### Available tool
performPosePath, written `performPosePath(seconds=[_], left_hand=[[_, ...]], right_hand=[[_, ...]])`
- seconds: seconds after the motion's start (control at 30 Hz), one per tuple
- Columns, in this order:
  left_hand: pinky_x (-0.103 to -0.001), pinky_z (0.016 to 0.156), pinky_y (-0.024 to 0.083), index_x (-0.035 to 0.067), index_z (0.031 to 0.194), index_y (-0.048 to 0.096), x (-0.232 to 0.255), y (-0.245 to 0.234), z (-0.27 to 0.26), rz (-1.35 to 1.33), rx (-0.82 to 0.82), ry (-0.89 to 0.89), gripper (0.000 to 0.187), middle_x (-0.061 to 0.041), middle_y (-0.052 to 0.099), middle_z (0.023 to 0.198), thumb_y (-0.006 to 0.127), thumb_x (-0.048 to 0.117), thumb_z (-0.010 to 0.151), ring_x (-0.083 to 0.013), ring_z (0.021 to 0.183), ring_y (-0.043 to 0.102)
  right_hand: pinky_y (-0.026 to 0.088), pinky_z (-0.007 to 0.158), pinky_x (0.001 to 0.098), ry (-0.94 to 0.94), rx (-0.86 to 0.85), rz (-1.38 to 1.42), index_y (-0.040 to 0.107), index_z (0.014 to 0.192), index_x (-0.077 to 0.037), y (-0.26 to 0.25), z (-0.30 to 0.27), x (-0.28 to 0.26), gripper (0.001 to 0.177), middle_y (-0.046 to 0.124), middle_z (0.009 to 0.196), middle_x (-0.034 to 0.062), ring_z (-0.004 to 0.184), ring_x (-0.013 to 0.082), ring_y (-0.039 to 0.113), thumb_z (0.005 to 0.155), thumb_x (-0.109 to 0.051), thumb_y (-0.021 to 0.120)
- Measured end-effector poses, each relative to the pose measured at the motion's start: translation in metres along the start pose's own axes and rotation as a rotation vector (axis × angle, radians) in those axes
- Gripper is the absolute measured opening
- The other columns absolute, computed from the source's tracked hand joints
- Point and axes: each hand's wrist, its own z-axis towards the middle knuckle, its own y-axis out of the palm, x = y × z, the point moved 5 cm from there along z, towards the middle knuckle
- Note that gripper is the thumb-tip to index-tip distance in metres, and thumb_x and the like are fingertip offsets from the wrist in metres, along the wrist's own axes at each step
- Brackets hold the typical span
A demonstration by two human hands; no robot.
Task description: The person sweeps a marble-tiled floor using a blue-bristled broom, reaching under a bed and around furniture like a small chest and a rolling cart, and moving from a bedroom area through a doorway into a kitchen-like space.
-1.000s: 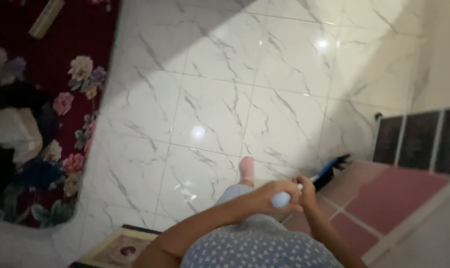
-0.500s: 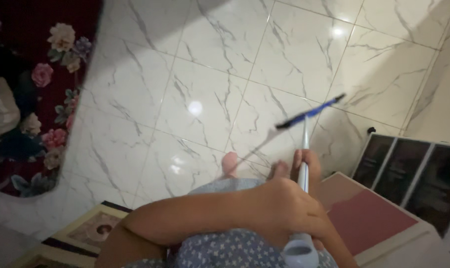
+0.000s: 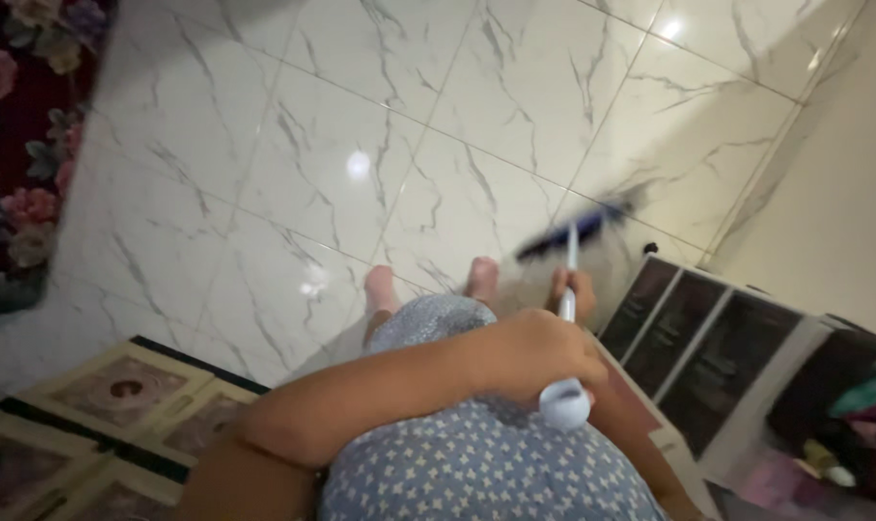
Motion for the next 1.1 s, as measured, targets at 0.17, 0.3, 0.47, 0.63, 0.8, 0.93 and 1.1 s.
performPosePath(seconds=[0.17,0.3,0.47,0.63,0.8,0.93,1.1], left_hand=[[-0.045,0.071,0.053,0.014,0.081,0.064,0.056,-0.042,0.041,0.218,0.021,0.038,0.017,-0.005,0.066,0.08,0.073,0.029,0.085,-0.0277,0.082,0.069],[-0.041,0.077,0.054,0.016,0.087,0.064,0.096,-0.083,0.031,0.066,0.049,0.059,0.014,-0.001,0.066,0.084,0.07,0.028,0.091,-0.023,0.087,0.069],[-0.044,0.077,0.053,0.014,0.084,0.066,0.041,-0.064,0.056,0.038,0.012,-0.137,0.023,-0.005,0.072,0.089,0.07,0.036,0.089,-0.0292,0.087,0.07],[-0.045,0.079,0.054,0.013,0.095,0.07,0.001,-0.033,0.072,0.051,-0.034,-0.153,0.021,-0.009,0.074,0.094,0.068,0.033,0.088,-0.032,0.089,0.071],[-0.042,0.083,0.054,0.014,0.091,0.068,-0.002,-0.033,0.072,0.202,0.086,-0.043,0.013,-0.007,0.073,0.098,0.069,0.024,0.084,-0.0293,0.095,0.071],[-0.04,0.09,0.052,0.013,0.08,0.061,0.033,-0.07,0.014,0.234,0.242,-0.035,0.024,-0.006,0.066,0.09,0.076,0.031,0.085,-0.0277,0.094,0.066],[-0.036,0.09,0.053,0.015,0.069,0.055,0.129,-0.096,-0.133,0.011,0.574,-0.288,0.038,0.002,0.065,0.078,0.08,0.04,0.082,-0.0167,0.085,0.067]], right_hand=[[0.048,0.071,0.0401,-0.231,-0.096,0.278,0.057,0.092,-0.003,-0.021,0.087,-0.092,0.016,0.059,0.087,0.0157,0.074,0.0304,0.054,0.105,-0.009,0.064],[0.047,0.073,0.0415,-0.232,-0.159,0.12,0.056,0.091,-0.002,-0.063,0.089,-0.126,0.015,0.057,0.088,0.0166,0.078,0.0329,0.056,0.101,-0.008,0.066],[0.044,0.069,0.0398,-0.074,-0.191,0.12,0.056,0.089,-0.002,-0.071,0.06,-0.06,0.02,0.053,0.083,0.0134,0.073,0.0266,0.05,0.102,-0.014,0.065],[0.037,0.063,0.0408,0.232,-0.014,0.174,0.049,0.084,-0.001,-0.026,0.055,-0.021,0.033,0.043,0.073,0.0122,0.069,0.023,0.038,0.107,-0.02,0.063],[0.045,0.068,0.04,-0.098,0.015,0.214,0.057,0.088,-0.003,0.01,0.128,-0.046,0.022,0.057,0.082,0.0149,0.07,0.0284,0.052,0.105,-0.013,0.064],[0.048,0.076,0.0449,-0.521,-0.016,0.026,0.057,0.082,-0.009,0.018,0.132,-0.113,0.019,0.062,0.08,0.0096,0.075,0.0303,0.061,0.094,-0.005,0.071],[0.05,0.069,0.0434,-0.654,-0.729,0.303,0.06,0.072,-0.013,0.042,0.032,-0.236,0.018,0.065,0.075,0.008,0.075,0.0327,0.064,0.069,-0.007,0.076]])
